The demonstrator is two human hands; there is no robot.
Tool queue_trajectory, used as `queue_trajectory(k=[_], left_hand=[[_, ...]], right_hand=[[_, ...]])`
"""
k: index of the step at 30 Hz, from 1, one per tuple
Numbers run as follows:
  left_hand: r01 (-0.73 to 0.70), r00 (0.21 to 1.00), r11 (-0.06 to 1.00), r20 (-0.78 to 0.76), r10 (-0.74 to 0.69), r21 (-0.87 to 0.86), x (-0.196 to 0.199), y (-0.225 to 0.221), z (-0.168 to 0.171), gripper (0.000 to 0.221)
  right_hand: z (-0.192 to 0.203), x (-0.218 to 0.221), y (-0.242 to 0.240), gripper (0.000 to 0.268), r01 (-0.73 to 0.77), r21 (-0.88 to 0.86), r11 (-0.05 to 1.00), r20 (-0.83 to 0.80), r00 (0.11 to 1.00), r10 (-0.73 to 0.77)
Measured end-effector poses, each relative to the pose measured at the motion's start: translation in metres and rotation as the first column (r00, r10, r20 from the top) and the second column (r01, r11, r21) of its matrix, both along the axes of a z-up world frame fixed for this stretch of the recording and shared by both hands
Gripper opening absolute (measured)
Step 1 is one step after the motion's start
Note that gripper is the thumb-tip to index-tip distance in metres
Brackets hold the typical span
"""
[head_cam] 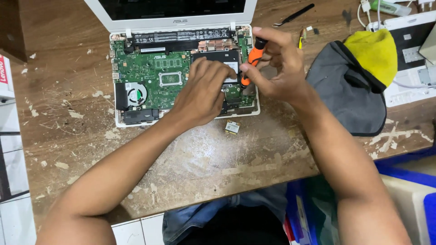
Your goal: The person is repairing a laptop by securing internal components with a screwdriver and connecting delicate internal cables.
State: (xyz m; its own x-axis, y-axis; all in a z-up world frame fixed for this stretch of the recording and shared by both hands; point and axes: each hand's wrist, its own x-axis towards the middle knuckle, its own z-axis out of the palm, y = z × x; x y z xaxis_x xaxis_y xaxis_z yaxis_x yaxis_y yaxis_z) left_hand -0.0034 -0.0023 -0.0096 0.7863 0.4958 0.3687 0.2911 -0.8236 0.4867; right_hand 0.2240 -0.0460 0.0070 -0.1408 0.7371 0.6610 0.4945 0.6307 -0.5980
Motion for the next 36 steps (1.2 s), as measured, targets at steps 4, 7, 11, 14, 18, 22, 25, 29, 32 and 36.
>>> queue_trajectory(k=[4, 7, 11, 14, 18, 22, 25, 29, 32, 36], left_hand=[[-0.010, 1.000, 1.000, -0.019, 0.010, -0.012, 0.000, 0.000, 0.000, 0.044], [0.005, 1.000, 1.000, 0.014, -0.005, 0.017, 0.001, 0.001, 0.001, 0.044], [0.014, 1.000, 0.999, 0.022, -0.015, 0.030, 0.000, 0.001, 0.004, 0.042], [0.014, 1.000, 1.000, 0.020, -0.014, 0.018, 0.000, 0.001, 0.002, 0.040], [0.003, 1.000, 0.999, 0.031, -0.004, 0.035, 0.001, 0.000, 0.002, 0.036], [0.009, 0.999, 0.999, 0.038, -0.010, 0.042, 0.001, -0.001, 0.002, 0.031], [-0.001, 0.999, 0.997, 0.048, -0.003, 0.082, 0.001, -0.002, 0.004, 0.029], [-0.025, 0.999, 0.988, 0.042, 0.019, 0.151, 0.001, -0.005, 0.001, 0.026], [-0.023, 0.990, 0.946, 0.140, -0.023, 0.322, 0.004, -0.003, -0.011, 0.017], [-0.050, 0.975, 0.840, 0.207, -0.075, 0.541, -0.003, -0.009, -0.001, 0.004]], right_hand=[[-0.006, 0.000, 0.003, 0.054, -0.017, 0.001, 1.000, 0.011, 1.000, 0.017], [-0.006, 0.002, 0.003, 0.053, -0.006, -0.009, 1.000, 0.003, 1.000, 0.006], [0.001, -0.001, -0.003, 0.054, -0.013, -0.069, 0.998, -0.043, 0.999, 0.010], [0.005, -0.002, -0.004, 0.052, -0.067, -0.117, 0.991, -0.164, 0.985, 0.047], [0.009, -0.003, -0.005, 0.051, -0.102, -0.142, 0.985, -0.242, 0.968, 0.066], [0.009, -0.003, -0.005, 0.053, -0.068, -0.121, 0.990, -0.176, 0.983, 0.046], [0.009, -0.004, -0.006, 0.054, -0.050, -0.120, 0.991, -0.165, 0.986, 0.030], [0.011, -0.009, -0.007, 0.054, 0.022, -0.146, 0.989, -0.127, 0.991, -0.041], [0.009, -0.008, -0.005, 0.052, 0.005, -0.131, 0.991, -0.088, 0.996, -0.017], [0.009, -0.010, -0.006, 0.046, -0.018, -0.179, 0.984, -0.095, 0.995, 0.001]])
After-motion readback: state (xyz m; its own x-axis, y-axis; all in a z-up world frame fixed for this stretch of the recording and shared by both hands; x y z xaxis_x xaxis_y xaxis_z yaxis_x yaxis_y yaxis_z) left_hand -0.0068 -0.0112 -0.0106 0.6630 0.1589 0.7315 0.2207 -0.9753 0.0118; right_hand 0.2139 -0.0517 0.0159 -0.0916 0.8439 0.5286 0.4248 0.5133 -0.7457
